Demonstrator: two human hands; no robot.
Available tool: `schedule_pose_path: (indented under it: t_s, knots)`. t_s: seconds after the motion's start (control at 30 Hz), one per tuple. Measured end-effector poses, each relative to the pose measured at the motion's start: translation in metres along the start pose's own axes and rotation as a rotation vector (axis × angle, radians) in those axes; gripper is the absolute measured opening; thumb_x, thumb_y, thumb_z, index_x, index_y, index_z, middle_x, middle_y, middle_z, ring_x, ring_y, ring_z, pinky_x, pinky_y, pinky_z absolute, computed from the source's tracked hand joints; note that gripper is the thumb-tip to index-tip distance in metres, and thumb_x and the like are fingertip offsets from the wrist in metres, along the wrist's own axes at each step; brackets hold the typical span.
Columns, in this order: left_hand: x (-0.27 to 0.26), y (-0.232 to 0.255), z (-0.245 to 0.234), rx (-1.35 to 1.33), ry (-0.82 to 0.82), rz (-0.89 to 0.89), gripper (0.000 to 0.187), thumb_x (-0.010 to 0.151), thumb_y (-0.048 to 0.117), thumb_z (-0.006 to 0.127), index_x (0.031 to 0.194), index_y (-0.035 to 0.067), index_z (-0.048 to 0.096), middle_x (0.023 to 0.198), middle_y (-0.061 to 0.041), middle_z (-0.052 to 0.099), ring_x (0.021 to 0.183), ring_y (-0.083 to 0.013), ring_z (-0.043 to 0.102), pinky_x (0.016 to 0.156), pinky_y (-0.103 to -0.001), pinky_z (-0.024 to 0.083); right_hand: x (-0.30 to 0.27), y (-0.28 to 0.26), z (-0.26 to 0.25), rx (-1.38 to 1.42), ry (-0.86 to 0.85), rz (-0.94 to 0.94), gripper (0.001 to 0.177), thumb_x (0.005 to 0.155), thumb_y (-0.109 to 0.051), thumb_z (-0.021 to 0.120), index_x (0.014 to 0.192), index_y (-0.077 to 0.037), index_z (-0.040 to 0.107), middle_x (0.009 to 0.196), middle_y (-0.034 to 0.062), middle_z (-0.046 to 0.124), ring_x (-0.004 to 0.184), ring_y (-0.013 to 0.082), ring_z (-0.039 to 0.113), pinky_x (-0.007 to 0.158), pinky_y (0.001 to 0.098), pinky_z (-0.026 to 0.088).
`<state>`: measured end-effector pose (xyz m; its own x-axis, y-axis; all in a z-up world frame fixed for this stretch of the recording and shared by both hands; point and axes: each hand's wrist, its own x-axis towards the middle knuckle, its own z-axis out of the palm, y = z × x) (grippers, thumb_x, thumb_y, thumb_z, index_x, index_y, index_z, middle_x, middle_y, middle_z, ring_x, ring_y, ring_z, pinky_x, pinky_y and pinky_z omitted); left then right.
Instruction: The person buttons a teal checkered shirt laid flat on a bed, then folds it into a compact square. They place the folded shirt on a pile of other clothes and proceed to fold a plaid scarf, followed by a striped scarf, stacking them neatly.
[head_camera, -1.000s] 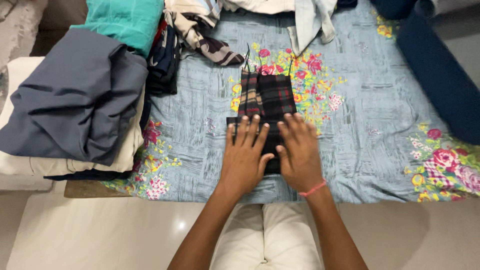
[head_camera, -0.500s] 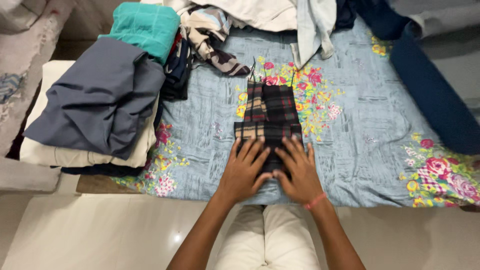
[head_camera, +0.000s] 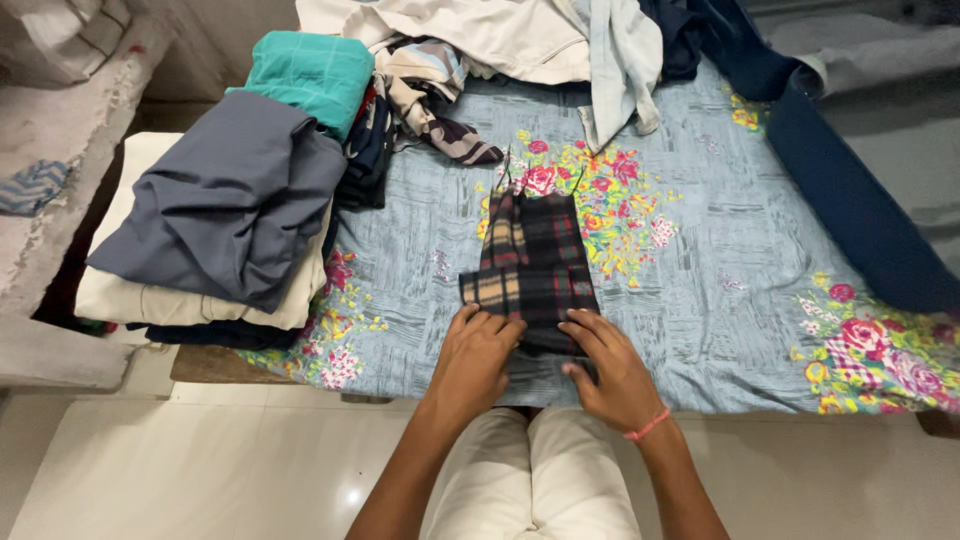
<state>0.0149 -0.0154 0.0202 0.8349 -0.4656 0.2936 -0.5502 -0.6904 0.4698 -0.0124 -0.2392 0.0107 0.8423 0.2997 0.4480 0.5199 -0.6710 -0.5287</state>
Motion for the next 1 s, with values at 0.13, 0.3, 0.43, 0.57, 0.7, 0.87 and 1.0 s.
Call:
schedule_pose_path:
  t_s: [0.13, 0.3, 0.43, 0.57, 0.7, 0.87, 1.0]
  knots:
    - [-0.012, 0.017, -0.02, -0.124, 0.096, 0.036, 0.033, 0.085, 0.0, 0.066, 0.118, 0.006, 0.068, 0.097, -0.012, 0.071, 0.099, -0.0315, 0.066, 0.104, -0.047, 0.043, -0.005, -0.012, -0.007, 0.005, 0.081, -0.014, 0.054, 0.069, 0.004, 0.073, 0.121, -0.003, 0.064, 0.118, 0.0155, 0.07, 0.116, 0.0367, 0.064, 0.107, 0.0465, 0.046]
    - [-0.02, 0.023, -0.038, -0.378, 0.227, -0.008, 0.039, 0.092, 0.013, 0.073, 0.129, 0.006, 0.064, 0.109, -0.015, 0.071, 0.099, -0.0319, 0.069, 0.086, -0.041, 0.055, -0.027, 0.0, -0.008, 0.358, 0.244, 0.173, 0.055, 0.074, 0.007, 0.072, 0.126, -0.005, 0.06, 0.112, 0.0107, 0.075, 0.106, 0.0257, 0.074, 0.097, 0.0325, 0.056]
    - [0.0, 0.0, -0.026, -0.505, 0.346, -0.191, 0.058, 0.082, 0.02, 0.082, 0.134, 0.008, 0.059, 0.11, -0.011, 0.072, 0.088, -0.0261, 0.069, 0.078, -0.037, 0.057, -0.01, 0.031, 0.008, 0.599, 0.449, 0.252, 0.062, 0.079, -0.001, 0.079, 0.135, -0.005, 0.053, 0.109, 0.0114, 0.073, 0.102, 0.0223, 0.07, 0.096, 0.0301, 0.055]
    - [0.054, -0.042, 0.012, -0.624, 0.407, -0.411, 0.067, 0.082, 0.024, 0.082, 0.14, 0.009, 0.052, 0.119, -0.012, 0.07, 0.091, -0.0255, 0.069, 0.077, -0.038, 0.056, 0.043, 0.072, 0.038, 0.396, 0.54, 0.289, 0.06, 0.088, -0.008, 0.083, 0.141, -0.002, 0.056, 0.135, 0.0193, 0.062, 0.12, 0.027, 0.062, 0.105, 0.0353, 0.049]
    - [0.079, -0.07, 0.03, -0.539, 0.326, -0.475, 0.072, 0.09, 0.028, 0.083, 0.146, 0.008, 0.043, 0.137, -0.021, 0.058, 0.119, -0.0354, 0.059, 0.097, -0.042, 0.048, 0.069, 0.091, 0.063, 0.13, 0.522, 0.457, 0.065, 0.084, -0.014, 0.085, 0.14, -0.004, 0.054, 0.134, 0.0186, 0.066, 0.118, 0.0334, 0.067, 0.1, 0.0394, 0.052]
    - [0.069, -0.071, 0.042, -0.422, 0.31, -0.382, 0.081, 0.081, 0.019, 0.084, 0.147, 0.006, 0.039, 0.155, -0.026, 0.038, 0.142, -0.0427, 0.04, 0.114, -0.046, 0.037, 0.07, 0.104, 0.073, 0.084, 0.485, 0.384, 0.068, 0.085, -0.012, 0.083, 0.144, -0.003, 0.05, 0.14, 0.0224, 0.061, 0.13, 0.0405, 0.061, 0.109, 0.0429, 0.048]
    - [0.056, -0.07, 0.056, -0.368, 0.394, -0.324, 0.069, 0.081, 0.006, 0.075, 0.144, 0.006, 0.047, 0.16, -0.028, 0.033, 0.142, -0.0465, 0.041, 0.113, -0.047, 0.041, 0.078, 0.104, 0.07, 0.055, 0.426, 0.249, 0.07, 0.085, -0.007, 0.079, 0.148, 0.0, 0.047, 0.145, 0.0244, 0.058, 0.136, 0.0412, 0.056, 0.113, 0.0442, 0.044]
